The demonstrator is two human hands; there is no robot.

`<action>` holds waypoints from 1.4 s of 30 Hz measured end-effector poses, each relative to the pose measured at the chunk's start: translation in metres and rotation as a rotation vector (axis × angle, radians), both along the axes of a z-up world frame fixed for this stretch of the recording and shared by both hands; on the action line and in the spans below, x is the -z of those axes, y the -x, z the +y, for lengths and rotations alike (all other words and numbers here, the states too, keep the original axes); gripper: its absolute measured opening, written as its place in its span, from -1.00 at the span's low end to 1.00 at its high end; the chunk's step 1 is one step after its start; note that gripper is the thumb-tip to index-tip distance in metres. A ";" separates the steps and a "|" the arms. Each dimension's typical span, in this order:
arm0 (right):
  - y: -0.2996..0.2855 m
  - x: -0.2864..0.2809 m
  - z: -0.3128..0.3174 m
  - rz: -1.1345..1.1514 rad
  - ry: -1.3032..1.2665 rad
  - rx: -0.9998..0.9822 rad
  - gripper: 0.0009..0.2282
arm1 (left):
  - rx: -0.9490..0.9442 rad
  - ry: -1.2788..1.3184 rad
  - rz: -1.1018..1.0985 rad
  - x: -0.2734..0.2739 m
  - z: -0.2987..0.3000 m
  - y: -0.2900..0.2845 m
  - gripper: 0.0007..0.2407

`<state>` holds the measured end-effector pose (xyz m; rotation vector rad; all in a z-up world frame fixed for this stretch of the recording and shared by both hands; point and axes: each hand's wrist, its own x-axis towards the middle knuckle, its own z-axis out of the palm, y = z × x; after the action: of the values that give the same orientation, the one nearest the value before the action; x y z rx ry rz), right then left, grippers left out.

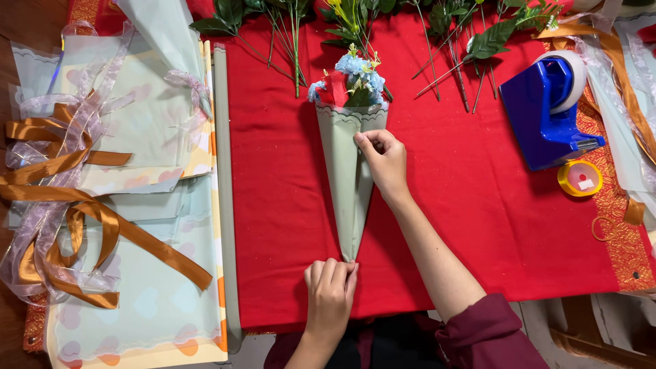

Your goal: The person wraps flowers in paper by hand and ties a brown ribbon around the base of the bouquet.

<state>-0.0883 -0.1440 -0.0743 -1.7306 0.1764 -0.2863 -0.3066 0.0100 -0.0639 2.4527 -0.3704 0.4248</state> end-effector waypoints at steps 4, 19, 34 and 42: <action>-0.004 0.006 0.001 -0.031 0.017 0.012 -0.87 | 0.003 -0.027 -0.037 0.000 0.000 0.000 -0.88; -0.002 0.003 -0.003 -0.029 -0.020 0.000 -0.86 | -0.150 -0.068 0.055 -0.009 0.014 0.008 -0.86; -0.004 0.002 -0.008 -0.036 0.001 0.011 -0.88 | -0.143 -0.268 -0.024 0.013 0.004 0.011 -0.47; -0.001 -0.006 -0.008 -0.016 0.010 0.004 -0.89 | -0.152 -0.496 0.027 0.008 -0.001 0.008 -0.42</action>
<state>-0.0876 -0.1519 -0.0678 -1.7380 0.1674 -0.3046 -0.3143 0.0094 -0.0718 2.9802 -0.3057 0.3981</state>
